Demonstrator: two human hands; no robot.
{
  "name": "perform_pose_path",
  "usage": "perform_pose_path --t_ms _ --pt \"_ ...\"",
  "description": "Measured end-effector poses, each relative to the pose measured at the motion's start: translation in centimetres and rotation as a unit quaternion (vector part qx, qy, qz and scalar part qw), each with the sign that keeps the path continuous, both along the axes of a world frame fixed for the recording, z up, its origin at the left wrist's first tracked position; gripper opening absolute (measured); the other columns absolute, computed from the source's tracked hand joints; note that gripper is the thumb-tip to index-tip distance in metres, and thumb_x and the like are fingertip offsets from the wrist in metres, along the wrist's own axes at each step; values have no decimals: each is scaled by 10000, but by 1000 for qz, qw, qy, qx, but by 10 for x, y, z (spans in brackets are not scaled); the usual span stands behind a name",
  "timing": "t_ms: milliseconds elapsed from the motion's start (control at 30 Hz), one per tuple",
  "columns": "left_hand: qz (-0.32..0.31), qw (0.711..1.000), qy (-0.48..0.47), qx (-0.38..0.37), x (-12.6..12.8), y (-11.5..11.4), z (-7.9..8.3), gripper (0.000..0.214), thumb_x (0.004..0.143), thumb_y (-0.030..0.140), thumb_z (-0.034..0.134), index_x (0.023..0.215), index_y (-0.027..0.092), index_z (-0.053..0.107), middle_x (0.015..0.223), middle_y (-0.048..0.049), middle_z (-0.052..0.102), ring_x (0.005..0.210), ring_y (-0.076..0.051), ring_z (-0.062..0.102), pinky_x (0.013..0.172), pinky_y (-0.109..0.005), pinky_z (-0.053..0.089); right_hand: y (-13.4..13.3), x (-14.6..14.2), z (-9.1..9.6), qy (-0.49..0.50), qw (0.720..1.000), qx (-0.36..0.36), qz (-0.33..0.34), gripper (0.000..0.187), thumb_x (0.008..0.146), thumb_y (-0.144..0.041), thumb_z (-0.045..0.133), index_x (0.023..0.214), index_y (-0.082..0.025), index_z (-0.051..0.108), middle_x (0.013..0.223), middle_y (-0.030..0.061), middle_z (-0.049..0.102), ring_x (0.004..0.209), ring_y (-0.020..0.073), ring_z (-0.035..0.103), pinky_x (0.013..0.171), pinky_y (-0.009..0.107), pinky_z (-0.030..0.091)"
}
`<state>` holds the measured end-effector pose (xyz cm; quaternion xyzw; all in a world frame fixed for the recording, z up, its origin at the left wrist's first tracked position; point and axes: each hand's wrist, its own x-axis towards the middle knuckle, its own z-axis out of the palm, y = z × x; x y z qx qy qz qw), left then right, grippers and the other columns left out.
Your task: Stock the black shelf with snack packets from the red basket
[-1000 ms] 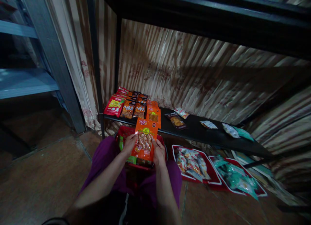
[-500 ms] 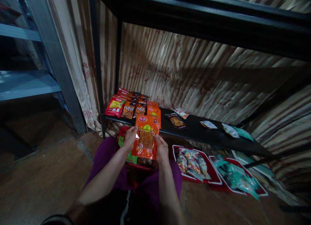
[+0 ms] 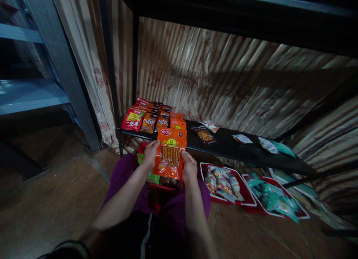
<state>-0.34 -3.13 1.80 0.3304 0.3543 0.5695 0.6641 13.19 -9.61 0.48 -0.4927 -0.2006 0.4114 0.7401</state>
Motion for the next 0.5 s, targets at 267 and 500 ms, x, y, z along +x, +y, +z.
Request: perform_pose_path --t_ms 267,500 --pt "-95 995 1 -10 -9 -4 -7 271 576 361 757 738 166 661 689 11 662 643 -136 592 653 -245 436 6 4 -5 41 997 6 -69 289 568 -359 788 784 -187 702 756 4 736 693 158 678 676 282 554" --pt "-263 965 24 -1 -12 -17 -12 383 548 342 808 854 139 698 795 -47 709 717 -168 636 704 -277 479 6 10 -8 63 992 25 -110 263 599 -346 771 784 -182 679 751 0 729 688 161 671 694 304 556"
